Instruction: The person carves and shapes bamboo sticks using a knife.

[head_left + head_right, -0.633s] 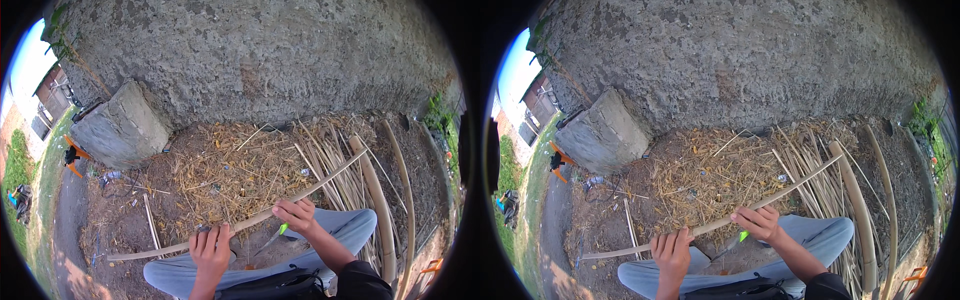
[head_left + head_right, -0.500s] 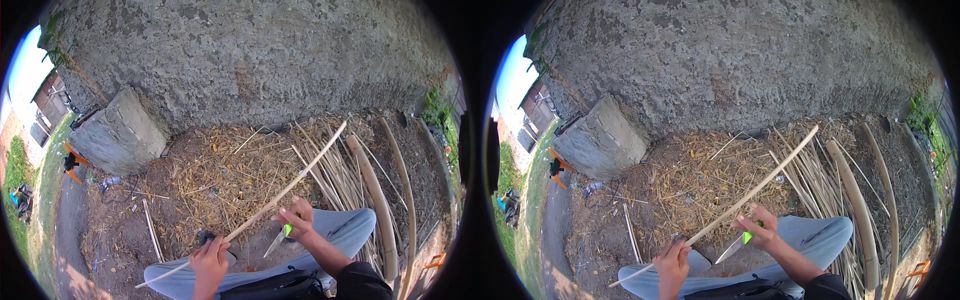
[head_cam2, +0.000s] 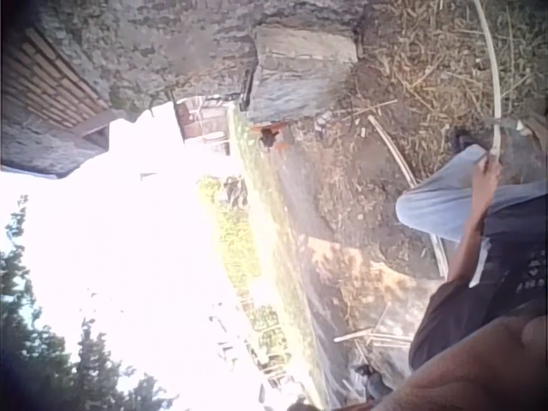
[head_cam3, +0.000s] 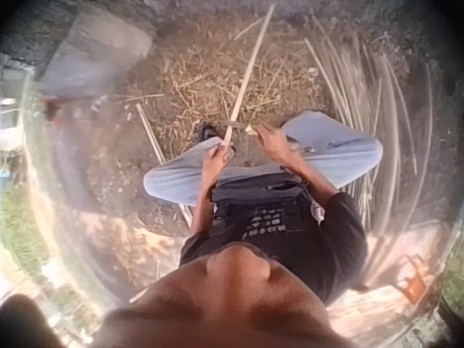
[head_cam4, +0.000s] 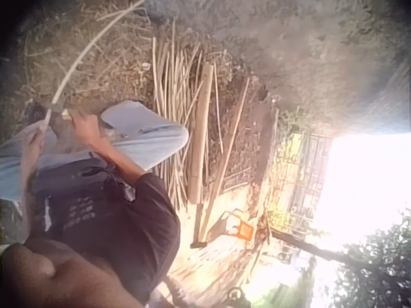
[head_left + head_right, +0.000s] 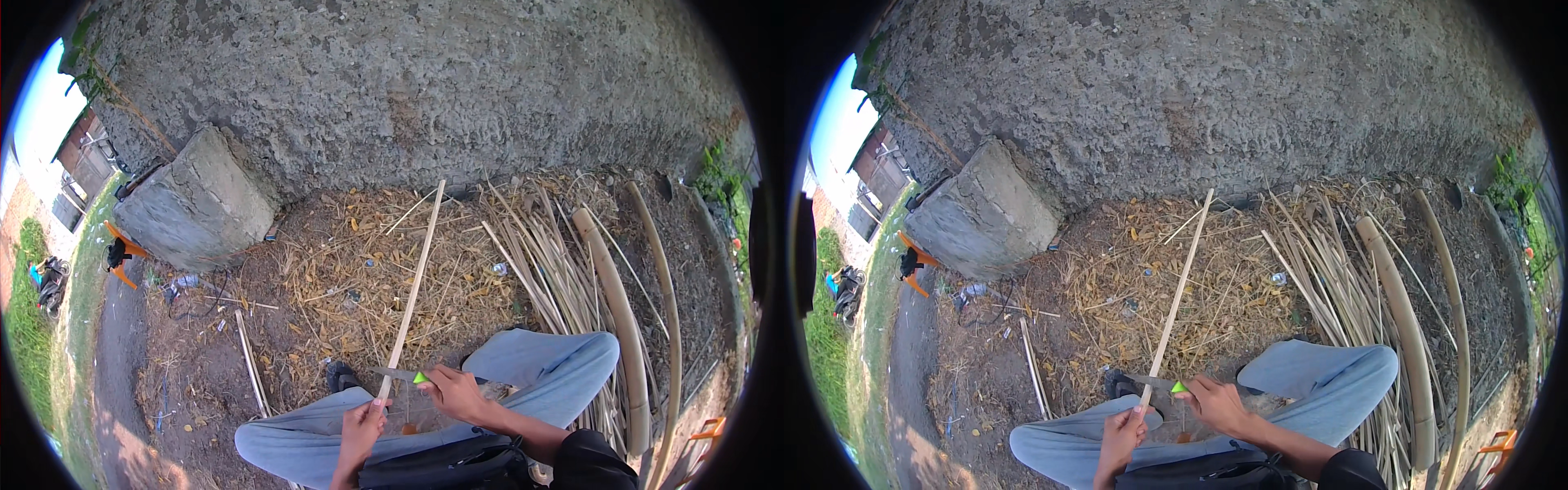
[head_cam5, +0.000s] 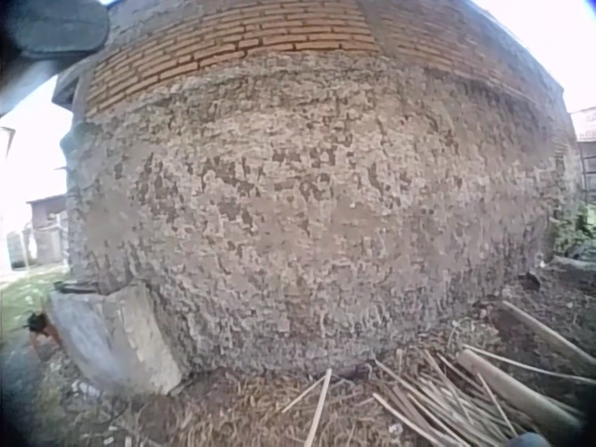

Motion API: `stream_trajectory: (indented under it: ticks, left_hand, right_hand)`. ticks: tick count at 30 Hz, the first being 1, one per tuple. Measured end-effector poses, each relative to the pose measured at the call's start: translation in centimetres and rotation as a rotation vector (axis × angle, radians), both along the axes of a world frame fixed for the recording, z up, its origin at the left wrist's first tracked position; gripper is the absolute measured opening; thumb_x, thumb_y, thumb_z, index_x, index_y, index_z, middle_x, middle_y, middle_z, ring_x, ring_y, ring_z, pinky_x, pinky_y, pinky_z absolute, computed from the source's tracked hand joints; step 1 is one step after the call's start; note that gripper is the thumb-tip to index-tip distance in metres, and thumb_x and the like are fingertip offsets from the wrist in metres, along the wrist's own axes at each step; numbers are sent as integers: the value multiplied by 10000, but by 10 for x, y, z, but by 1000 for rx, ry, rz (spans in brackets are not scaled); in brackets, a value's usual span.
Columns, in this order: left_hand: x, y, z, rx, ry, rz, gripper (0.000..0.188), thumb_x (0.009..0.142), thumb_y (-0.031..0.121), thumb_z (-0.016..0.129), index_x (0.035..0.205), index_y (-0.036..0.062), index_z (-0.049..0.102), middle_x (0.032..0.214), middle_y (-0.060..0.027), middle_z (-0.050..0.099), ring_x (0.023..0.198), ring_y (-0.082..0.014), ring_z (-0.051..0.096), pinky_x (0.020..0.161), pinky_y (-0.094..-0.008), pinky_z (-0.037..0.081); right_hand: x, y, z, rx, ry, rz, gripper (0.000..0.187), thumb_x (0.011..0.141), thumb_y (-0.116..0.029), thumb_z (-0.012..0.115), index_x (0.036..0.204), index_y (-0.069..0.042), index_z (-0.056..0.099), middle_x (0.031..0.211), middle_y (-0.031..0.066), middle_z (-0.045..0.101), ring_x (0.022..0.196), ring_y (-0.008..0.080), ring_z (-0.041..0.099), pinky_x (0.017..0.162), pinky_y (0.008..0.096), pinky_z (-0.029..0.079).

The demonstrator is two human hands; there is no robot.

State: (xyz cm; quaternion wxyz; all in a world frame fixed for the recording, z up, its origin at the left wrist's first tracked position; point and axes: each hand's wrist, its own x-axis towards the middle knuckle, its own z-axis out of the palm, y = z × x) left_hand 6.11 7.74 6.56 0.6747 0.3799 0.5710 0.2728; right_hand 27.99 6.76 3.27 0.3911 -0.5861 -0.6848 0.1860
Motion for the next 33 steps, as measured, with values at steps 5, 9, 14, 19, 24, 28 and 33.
stream_trajectory:
  ticks: [5, 9, 14, 19, 24, 28, 33]
  left_hand:
    - [4, -3, -5, -76, 32, -92, 378, 1035, 296, 483, 1136, -35, 636, 617, 53, 408, 507, -29, 328, 458, -214, 270]
    - [5, -5, -15, -122, -34, -121, 388, 1035, 310, 484, 1122, -35, 640, 623, 54, 427, 498, -21, 326, 450, -212, 258]
    - [7, -5, -16, -140, -87, -141, 393, 1031, 327, 492, 1106, -27, 644, 617, 61, 423, 492, -15, 316, 436, -217, 240]
    - [7, -6, -25, -175, -94, -157, 385, 1035, 322, 483, 1083, -28, 637, 615, 67, 394, 496, -21, 306, 438, -220, 237]
    - [8, -6, -36, -169, -87, -172, 378, 1044, 319, 458, 1064, -15, 634, 614, 65, 395, 504, -25, 309, 445, -220, 239]
    - [11, -5, -32, -215, -74, -144, 414, 1056, 353, 405, 1053, -3, 619, 605, 67, 382, 496, -31, 292, 445, -225, 241]
    - [10, -3, -31, -244, -86, -132, 434, 1056, 383, 389, 1032, 11, 612, 600, 68, 376, 484, -32, 284, 439, -226, 245]
  right_hand:
    - [-8, -10, -16, -63, -70, 95, 183, 904, -239, 652, 1018, -96, 650, 863, 93, 673, 645, 309, 660, 497, 416, 511]
    - [-8, -13, -24, 2, -11, 100, 203, 905, -260, 654, 1008, -86, 640, 837, 107, 669, 648, 324, 658, 501, 420, 510]
    - [-9, -13, -25, -45, -7, 130, 216, 911, -272, 650, 961, -65, 611, 813, 127, 663, 627, 355, 646, 508, 440, 504]
    - [-10, -17, -19, -190, -33, 106, 212, 896, -278, 653, 952, -76, 620, 740, 142, 655, 584, 383, 619, 505, 460, 483]
    - [-8, -18, -19, -187, -60, 113, 204, 896, -269, 650, 963, -77, 642, 733, 139, 666, 584, 372, 627, 498, 452, 486]
    - [-10, -19, -26, -127, -6, 71, 236, 932, -321, 616, 936, -89, 657, 735, 109, 668, 581, 353, 631, 494, 450, 494]
    - [-11, -19, -33, -51, -10, 30, 217, 886, -313, 682, 900, -96, 686, 729, 83, 672, 544, 309, 632, 452, 408, 490]
